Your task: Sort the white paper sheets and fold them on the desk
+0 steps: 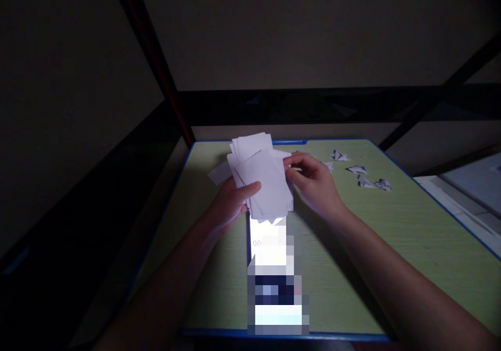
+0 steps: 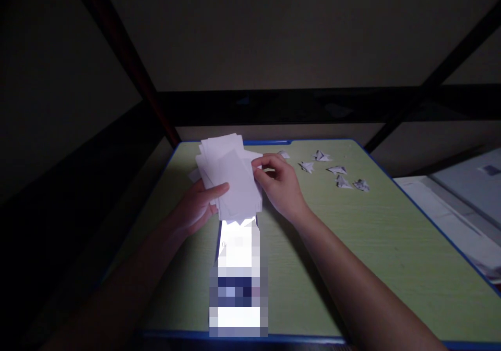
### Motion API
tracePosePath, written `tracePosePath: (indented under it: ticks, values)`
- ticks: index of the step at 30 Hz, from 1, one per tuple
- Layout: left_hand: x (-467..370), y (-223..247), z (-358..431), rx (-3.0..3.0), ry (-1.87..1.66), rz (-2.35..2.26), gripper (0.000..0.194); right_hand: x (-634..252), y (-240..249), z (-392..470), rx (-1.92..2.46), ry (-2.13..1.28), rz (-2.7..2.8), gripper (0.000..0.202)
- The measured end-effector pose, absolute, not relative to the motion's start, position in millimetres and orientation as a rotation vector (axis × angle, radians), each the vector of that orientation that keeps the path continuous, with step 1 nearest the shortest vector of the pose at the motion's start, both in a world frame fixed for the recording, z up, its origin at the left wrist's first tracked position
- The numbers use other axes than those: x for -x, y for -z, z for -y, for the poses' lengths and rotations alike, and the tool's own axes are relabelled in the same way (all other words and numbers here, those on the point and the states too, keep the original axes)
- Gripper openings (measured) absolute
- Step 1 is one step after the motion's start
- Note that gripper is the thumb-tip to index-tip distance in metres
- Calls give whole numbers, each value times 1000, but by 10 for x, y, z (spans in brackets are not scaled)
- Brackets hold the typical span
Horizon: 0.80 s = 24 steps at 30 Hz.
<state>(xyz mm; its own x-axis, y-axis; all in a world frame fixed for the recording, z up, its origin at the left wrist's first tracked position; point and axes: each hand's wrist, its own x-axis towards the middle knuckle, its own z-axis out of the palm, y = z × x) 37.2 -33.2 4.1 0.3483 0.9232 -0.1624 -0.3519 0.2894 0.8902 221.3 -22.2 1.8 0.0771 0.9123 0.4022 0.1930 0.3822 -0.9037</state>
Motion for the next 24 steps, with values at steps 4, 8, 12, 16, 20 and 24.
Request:
tracePosePath:
  ticks: [4,8,12,16,20,24]
  values:
    - [-371,-46,355,-892,-955,-797,37,-2186,-22,228,1091,-761,1333,6]
    - [-373,-31,359,-888,-954,-787,37,-2133,-38,281,1170,-544,1279,5]
    - [-375,4,346,-861,-962,-791,37,-2120,-56,308,1204,-352,1242,7]
    - [-385,9,346,-838,-952,-777,35,-2123,-52,305,1178,-320,1283,6]
    - [-398,-5,353,-838,-947,-751,35,-2082,-58,326,1164,-408,1234,6]
    - [-409,-6,360,-829,-907,-719,36,-2031,-80,351,1131,-538,1184,7]
